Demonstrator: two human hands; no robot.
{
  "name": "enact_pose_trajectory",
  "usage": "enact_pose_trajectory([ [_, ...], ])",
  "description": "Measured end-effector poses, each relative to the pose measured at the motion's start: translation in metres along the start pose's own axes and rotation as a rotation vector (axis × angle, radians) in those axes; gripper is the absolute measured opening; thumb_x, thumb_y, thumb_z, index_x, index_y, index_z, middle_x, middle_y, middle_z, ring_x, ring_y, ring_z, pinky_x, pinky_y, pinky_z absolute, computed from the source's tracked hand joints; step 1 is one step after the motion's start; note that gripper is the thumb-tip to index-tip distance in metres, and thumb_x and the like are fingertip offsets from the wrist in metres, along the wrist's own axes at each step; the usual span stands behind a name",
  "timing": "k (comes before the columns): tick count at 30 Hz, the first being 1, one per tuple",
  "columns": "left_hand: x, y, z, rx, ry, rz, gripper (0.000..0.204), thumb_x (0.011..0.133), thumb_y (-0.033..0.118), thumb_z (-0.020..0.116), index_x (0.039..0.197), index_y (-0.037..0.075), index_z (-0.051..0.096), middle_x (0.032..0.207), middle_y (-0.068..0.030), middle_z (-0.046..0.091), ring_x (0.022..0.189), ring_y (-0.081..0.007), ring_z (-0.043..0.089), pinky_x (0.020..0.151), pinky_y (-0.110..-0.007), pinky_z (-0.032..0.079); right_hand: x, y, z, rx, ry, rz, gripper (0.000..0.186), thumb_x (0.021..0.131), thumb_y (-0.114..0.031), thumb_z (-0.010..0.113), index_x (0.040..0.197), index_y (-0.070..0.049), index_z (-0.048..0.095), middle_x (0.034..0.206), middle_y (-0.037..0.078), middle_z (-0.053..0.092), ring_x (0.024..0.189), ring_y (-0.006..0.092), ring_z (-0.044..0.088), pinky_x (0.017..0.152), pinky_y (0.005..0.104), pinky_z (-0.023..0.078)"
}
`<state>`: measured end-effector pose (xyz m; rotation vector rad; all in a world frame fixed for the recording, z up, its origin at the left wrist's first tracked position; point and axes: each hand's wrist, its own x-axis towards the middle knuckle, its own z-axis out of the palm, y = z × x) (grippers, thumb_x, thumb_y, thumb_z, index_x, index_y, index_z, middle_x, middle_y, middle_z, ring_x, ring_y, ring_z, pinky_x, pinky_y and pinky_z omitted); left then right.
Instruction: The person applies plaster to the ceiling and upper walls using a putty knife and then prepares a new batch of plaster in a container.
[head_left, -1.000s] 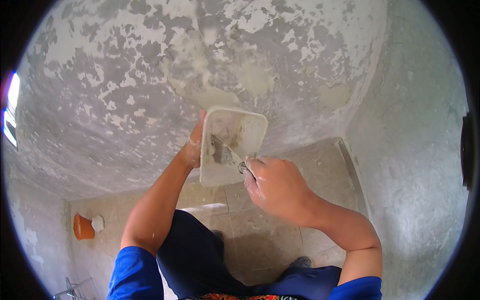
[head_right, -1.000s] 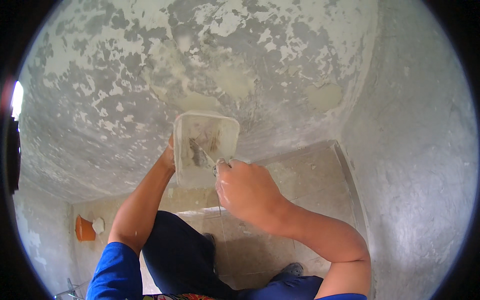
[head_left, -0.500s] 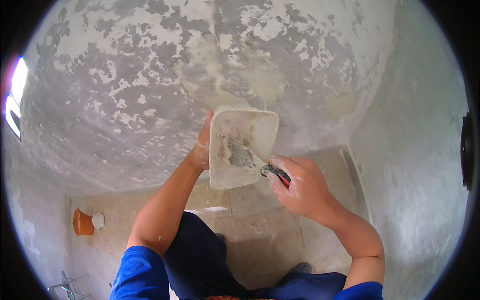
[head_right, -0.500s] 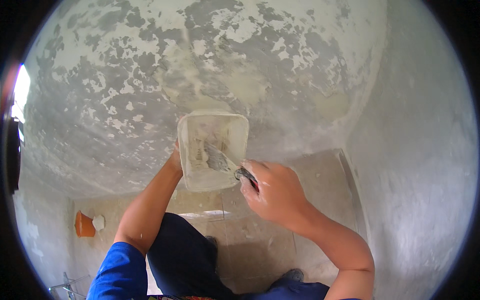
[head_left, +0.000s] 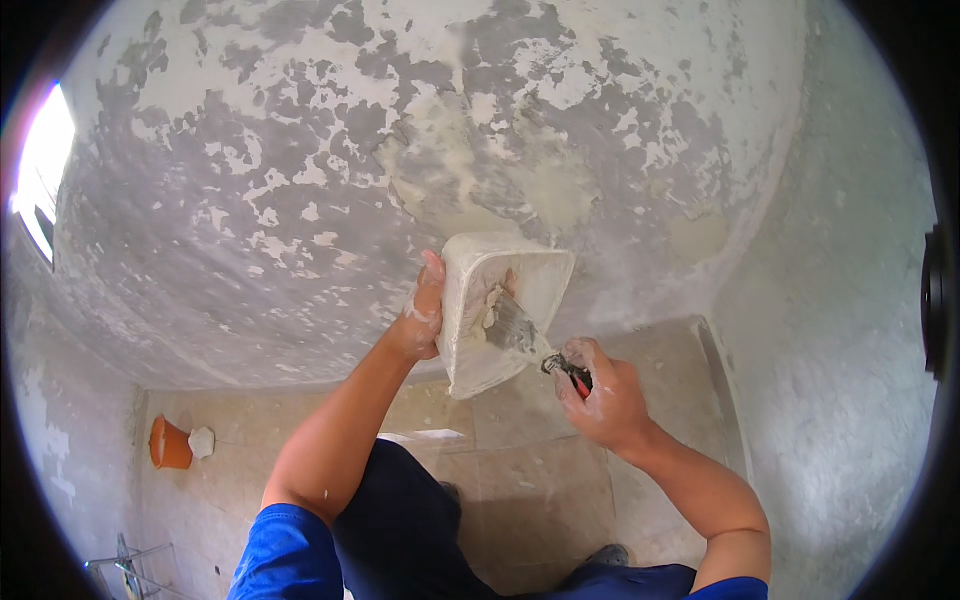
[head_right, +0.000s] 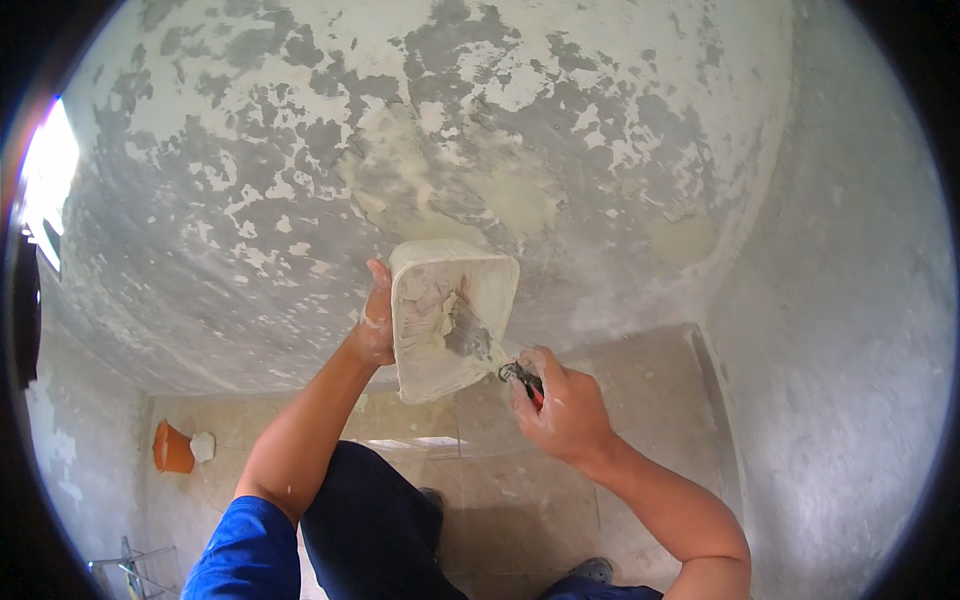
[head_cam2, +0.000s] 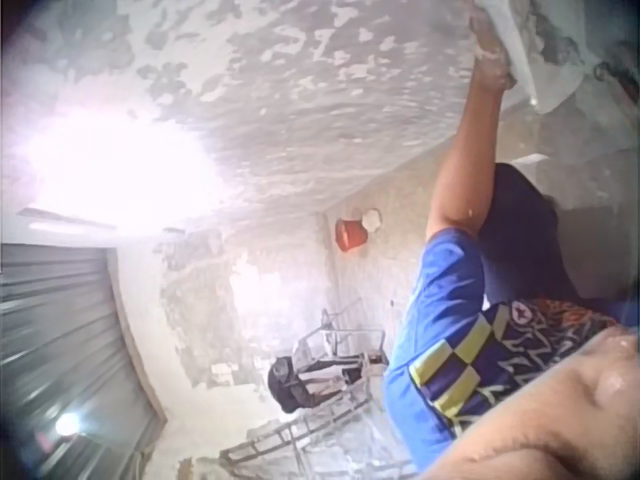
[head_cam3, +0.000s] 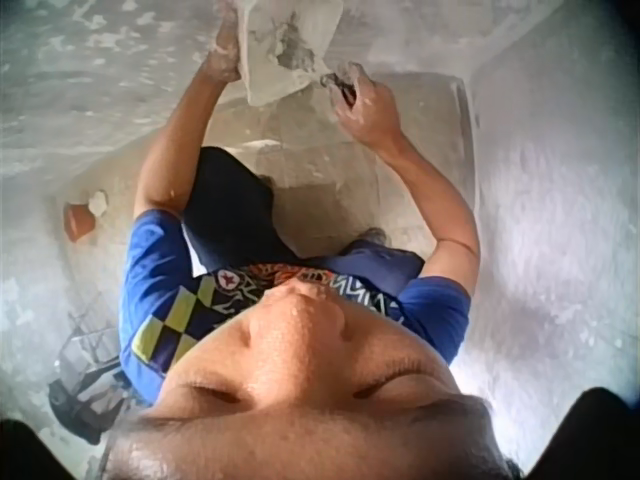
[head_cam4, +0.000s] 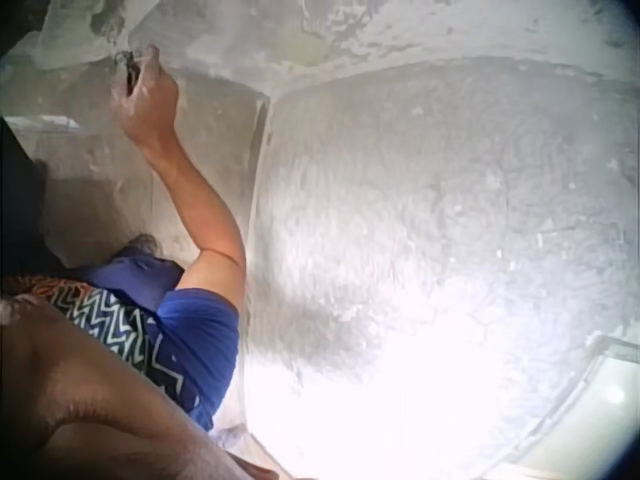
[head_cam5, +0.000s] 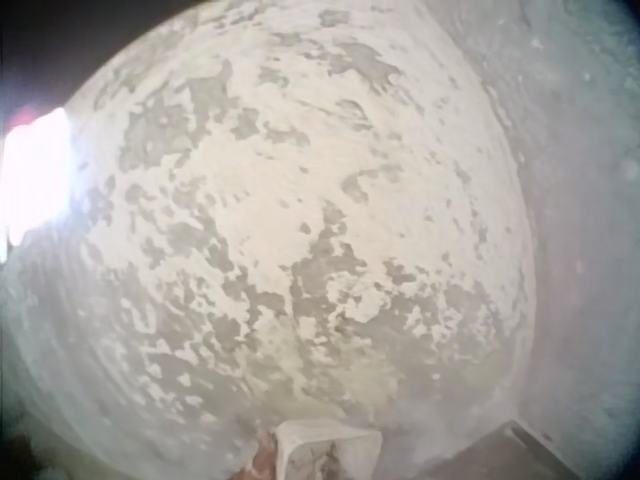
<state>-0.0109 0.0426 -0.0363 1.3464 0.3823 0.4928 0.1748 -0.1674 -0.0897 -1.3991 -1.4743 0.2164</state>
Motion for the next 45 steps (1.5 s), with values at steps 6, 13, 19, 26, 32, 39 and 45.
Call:
enact_pose_trajectory([
  [6, -0.005, 0.013, 0.014, -0.176, 0.066, 0.002, 0.108, 0.091, 0.091, 0.026, 0.156, 0.006, 0.044, 0.141, -0.0151, 0.062, 0.125, -0.0279, 0.063, 0.108, -0.046, 0.052, -0.003, -0.014, 0.021, 0.134, -0.031, 0.026, 0.03, 0.091, -0.009, 0.072, 0.115, 0.001, 0.056, 0.076, 0.021, 0.068, 0.066, 0.0441, 0.067, 0.058, 0.0476, 0.052],
  [13, -0.008, 0.016, 0.012, -0.106, 0.047, 0.02, 0.098, 0.098, 0.084, 0.025, 0.154, 0.006, 0.048, 0.14, -0.0141, 0.062, 0.126, -0.0262, 0.063, 0.109, -0.046, 0.051, 0.021, -0.032, 0.004, 0.101, -0.15, 0.048, 0.025, 0.092, -0.01, 0.071, 0.105, 0.001, 0.054, 0.071, 0.023, 0.067, 0.065, 0.0452, 0.066, 0.058, 0.0508, 0.05],
  [19, -0.006, 0.006, 0.011, -0.02, 0.044, -0.016, 0.086, 0.104, 0.076, 0.029, 0.149, 0.007, 0.054, 0.137, -0.0117, 0.064, 0.123, -0.0244, 0.063, 0.108, -0.043, 0.052, 0.03, -0.033, -0.001, 0.001, -0.219, 0.02, 0.023, 0.093, -0.011, 0.071, 0.101, 0.001, 0.053, 0.064, 0.023, 0.062, 0.062, 0.0467, 0.063, 0.057, 0.054, 0.046],
  [26, 0.001, -0.007, 0.006, -0.001, 0.084, -0.153, 0.08, 0.105, 0.073, 0.032, 0.147, 0.009, 0.055, 0.134, -0.0103, 0.065, 0.118, -0.0227, 0.064, 0.104, -0.041, 0.054, 0.032, -0.024, 0.002, 0.15, -0.206, -0.032, 0.02, 0.092, -0.01, 0.072, 0.099, 0.0, 0.055, 0.066, 0.023, 0.062, 0.064, 0.0465, 0.062, 0.057, 0.0529, 0.045],
  [32, 0.003, -0.007, 0.011, 0.05, 0.042, -0.189, 0.082, 0.104, 0.074, 0.033, 0.149, 0.009, 0.054, 0.136, -0.0108, 0.064, 0.121, -0.0239, 0.063, 0.105, -0.042, 0.053, 0.024, -0.029, -0.004, 0.183, -0.202, -0.008, 0.02, 0.092, -0.01, 0.073, 0.1, -0.001, 0.056, 0.067, 0.022, 0.064, 0.062, 0.044, 0.064, 0.057, 0.049, 0.046],
  [39, 0.005, -0.003, 0.007, 0.023, 0.048, -0.204, 0.08, 0.105, 0.074, 0.033, 0.153, 0.012, 0.051, 0.142, -0.0095, 0.062, 0.128, -0.0252, 0.062, 0.107, -0.045, 0.053, 0.013, -0.044, -0.012, 0.211, -0.215, 0.007, 0.019, 0.093, -0.009, 0.072, 0.1, -0.002, 0.056, 0.07, 0.021, 0.065, 0.062, 0.0427, 0.065, 0.055, 0.0476, 0.047],
  [45, 0.013, -0.013, -0.002, 0.103, 0.088, -0.269, 0.078, 0.105, 0.072, 0.037, 0.156, 0.014, 0.049, 0.143, -0.01, 0.061, 0.127, -0.0245, 0.062, 0.108, -0.043, 0.052, 0.01, -0.036, -0.02, 0.226, -0.244, 0.074, 0.022, 0.094, -0.01, 0.075, 0.1, -0.001, 0.056, 0.074, 0.018, 0.067, 0.06, 0.0333, 0.065, 0.056, 0.0432, 0.048],
])
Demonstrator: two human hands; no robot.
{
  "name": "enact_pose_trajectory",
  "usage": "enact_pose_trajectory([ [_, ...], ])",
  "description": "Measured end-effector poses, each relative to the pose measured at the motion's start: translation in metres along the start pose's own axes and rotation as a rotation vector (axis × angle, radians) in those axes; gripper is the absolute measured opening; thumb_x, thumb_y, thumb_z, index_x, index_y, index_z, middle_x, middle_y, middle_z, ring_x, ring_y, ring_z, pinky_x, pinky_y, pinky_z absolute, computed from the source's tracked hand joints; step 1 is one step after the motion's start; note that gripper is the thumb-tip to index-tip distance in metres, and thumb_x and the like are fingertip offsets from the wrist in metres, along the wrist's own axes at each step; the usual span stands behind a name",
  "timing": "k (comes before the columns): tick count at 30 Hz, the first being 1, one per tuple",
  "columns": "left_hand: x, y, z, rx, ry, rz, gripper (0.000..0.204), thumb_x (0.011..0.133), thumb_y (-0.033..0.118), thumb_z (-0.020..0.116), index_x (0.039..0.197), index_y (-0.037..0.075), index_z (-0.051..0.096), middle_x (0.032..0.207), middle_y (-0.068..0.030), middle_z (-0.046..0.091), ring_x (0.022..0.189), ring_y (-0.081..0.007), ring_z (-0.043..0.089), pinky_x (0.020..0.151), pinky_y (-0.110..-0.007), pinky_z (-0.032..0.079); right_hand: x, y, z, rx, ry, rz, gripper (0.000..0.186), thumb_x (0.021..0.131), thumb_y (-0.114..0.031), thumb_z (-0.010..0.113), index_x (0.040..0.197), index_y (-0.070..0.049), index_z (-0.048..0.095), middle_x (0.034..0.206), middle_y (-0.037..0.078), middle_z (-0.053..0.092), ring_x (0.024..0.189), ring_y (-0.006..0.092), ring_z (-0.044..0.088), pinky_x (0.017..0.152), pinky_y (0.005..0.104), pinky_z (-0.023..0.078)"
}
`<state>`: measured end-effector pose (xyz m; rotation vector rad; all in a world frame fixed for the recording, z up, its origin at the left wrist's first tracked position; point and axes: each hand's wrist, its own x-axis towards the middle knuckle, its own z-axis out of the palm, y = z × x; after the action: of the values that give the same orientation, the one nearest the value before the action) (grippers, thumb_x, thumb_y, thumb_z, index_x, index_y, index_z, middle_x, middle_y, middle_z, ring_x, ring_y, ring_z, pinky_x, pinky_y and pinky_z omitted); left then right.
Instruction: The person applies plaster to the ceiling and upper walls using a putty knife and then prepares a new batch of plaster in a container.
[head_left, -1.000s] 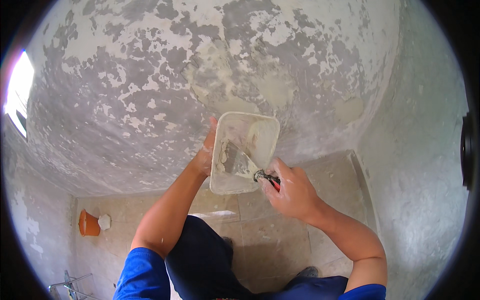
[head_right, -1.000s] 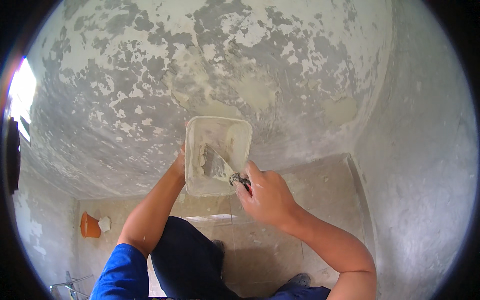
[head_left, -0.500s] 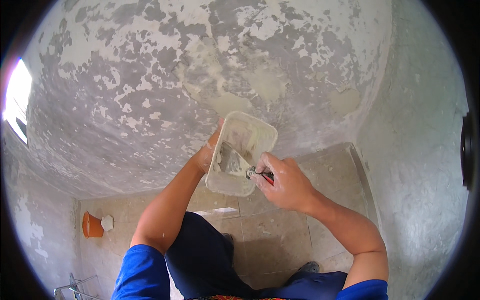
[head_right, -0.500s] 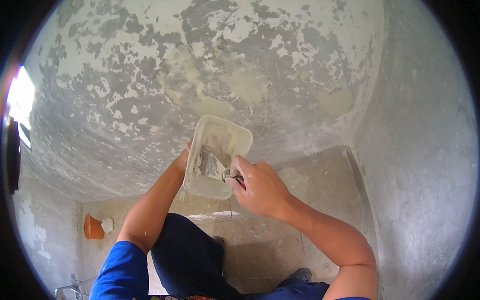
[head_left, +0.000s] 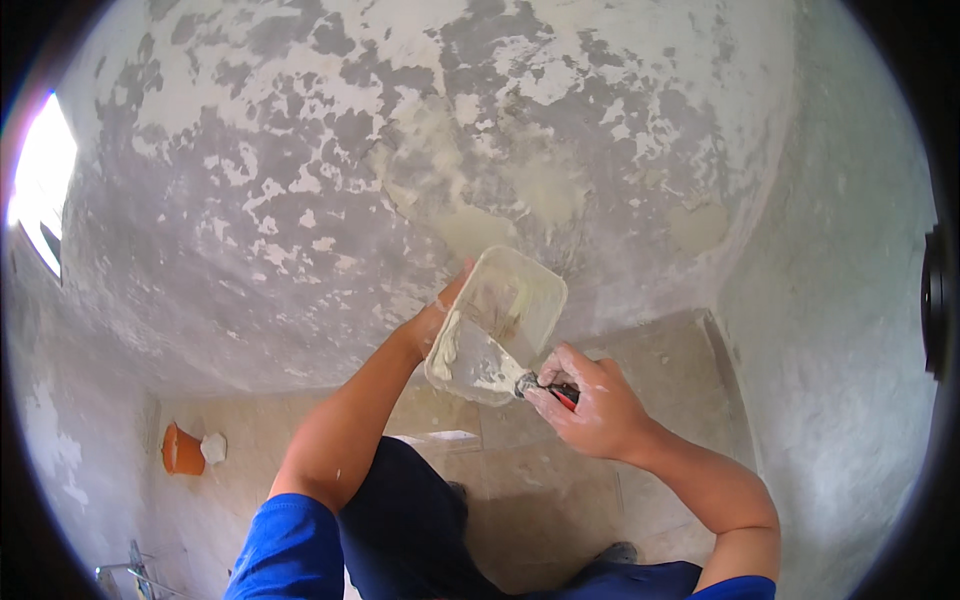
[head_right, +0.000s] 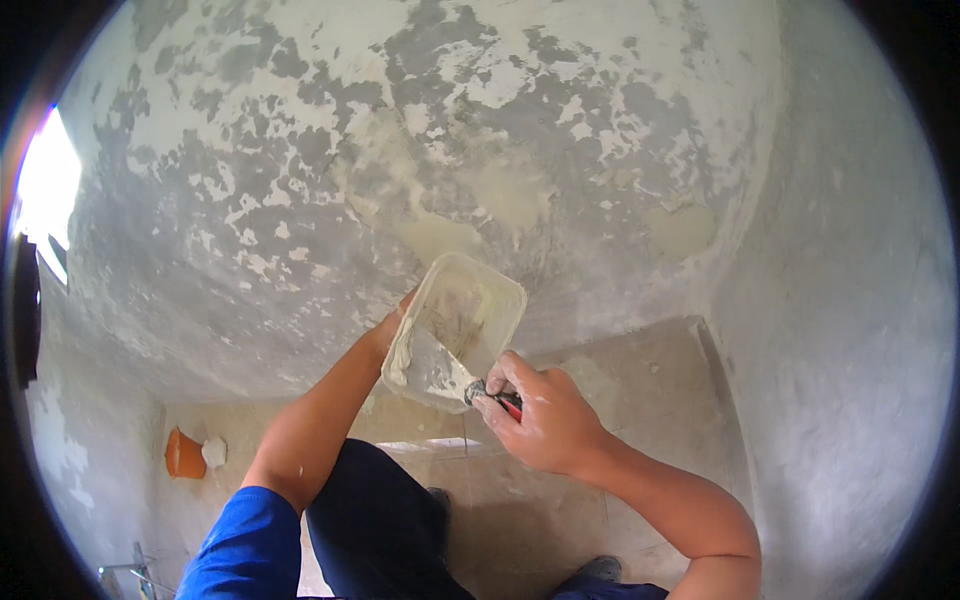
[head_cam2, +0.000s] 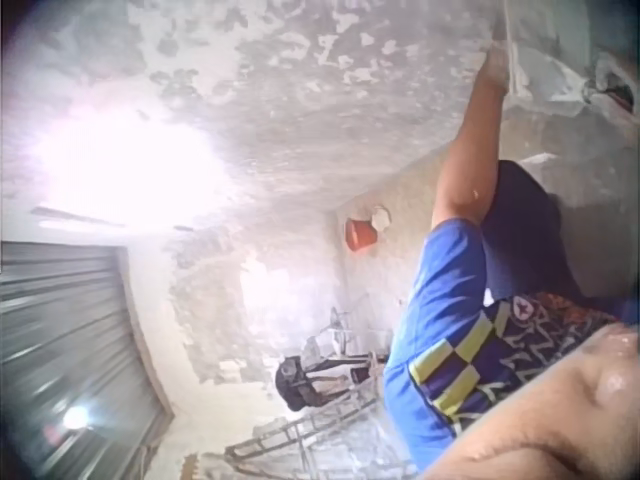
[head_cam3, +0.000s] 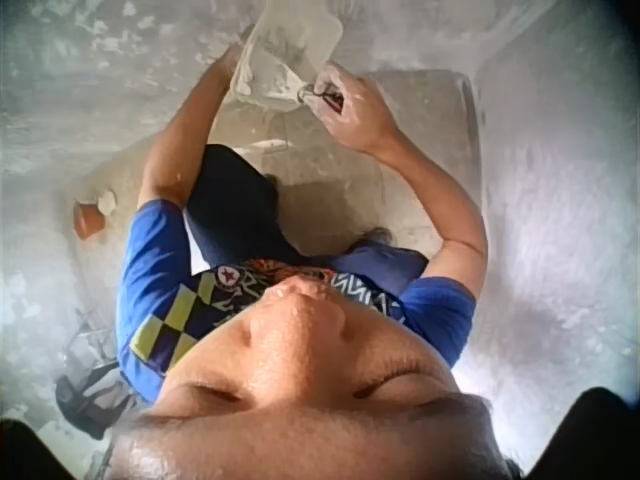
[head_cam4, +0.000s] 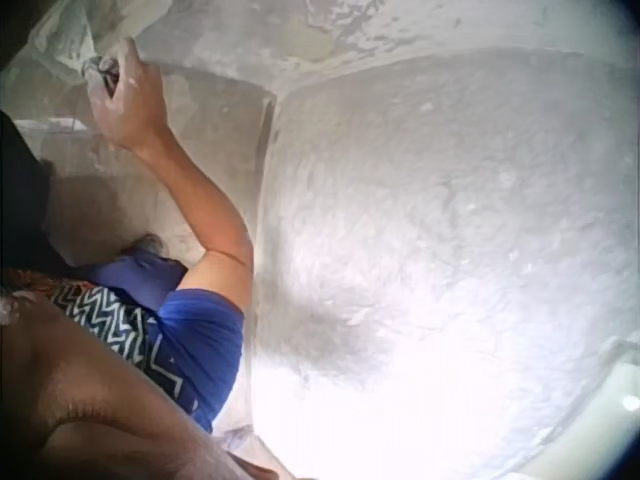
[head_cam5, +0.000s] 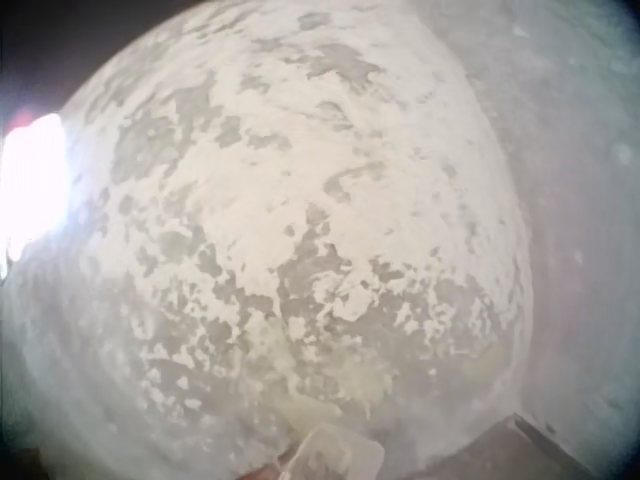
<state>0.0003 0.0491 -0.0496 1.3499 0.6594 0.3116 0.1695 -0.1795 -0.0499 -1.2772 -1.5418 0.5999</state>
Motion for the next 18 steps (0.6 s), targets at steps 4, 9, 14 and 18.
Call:
enact_pose_trajectory([
  [4, 0.009, -0.017, -0.021, -0.126, -0.022, -0.121, 0.076, 0.105, 0.071, 0.042, 0.155, 0.015, 0.051, 0.141, -0.0087, 0.063, 0.125, -0.0212, 0.063, 0.107, -0.041, 0.053, -0.008, 0.015, -0.017, 0.19, -0.069, 0.073, 0.023, 0.094, -0.011, 0.076, 0.104, 0.0, 0.058, 0.076, 0.01, 0.067, 0.061, 0.0191, 0.063, 0.059, 0.0377, 0.051],
  [9, -0.006, -0.001, -0.015, -0.114, -0.008, -0.013, 0.066, 0.107, 0.062, 0.047, 0.15, 0.012, 0.056, 0.14, -0.0096, 0.065, 0.123, -0.023, 0.065, 0.104, -0.044, 0.055, -0.014, 0.007, -0.052, 0.6, 0.034, 0.281, 0.03, 0.094, -0.006, 0.075, 0.12, 0.002, 0.063, 0.092, 0.007, 0.069, 0.072, 0.012, 0.061, 0.066, 0.0292, 0.053],
  [14, 0.009, -0.013, -0.024, -0.731, -0.261, -0.053, 0.054, 0.105, 0.048, 0.055, 0.139, 0.008, 0.064, 0.129, -0.0137, 0.071, 0.112, -0.0303, 0.072, 0.099, -0.049, 0.06, 0.001, 0.006, -0.074, 0.827, 0.306, 0.077, 0.039, 0.099, -0.011, 0.069, 0.135, -0.005, 0.056, 0.096, 0.007, 0.066, 0.073, 0.0136, 0.06, 0.058, 0.0286, 0.049],
  [18, 0.006, -0.006, -0.017, -0.8, -0.315, -0.109, 0.056, 0.103, 0.05, 0.056, 0.138, 0.006, 0.065, 0.128, -0.015, 0.072, 0.111, -0.0314, 0.073, 0.099, -0.05, 0.06, 0.021, -0.017, -0.092, 0.952, 0.363, 0.08, 0.035, 0.108, -0.03, 0.059, 0.138, -0.013, 0.05, 0.095, 0.005, 0.063, 0.065, 0.0166, 0.057, 0.049, 0.0302, 0.041],
])
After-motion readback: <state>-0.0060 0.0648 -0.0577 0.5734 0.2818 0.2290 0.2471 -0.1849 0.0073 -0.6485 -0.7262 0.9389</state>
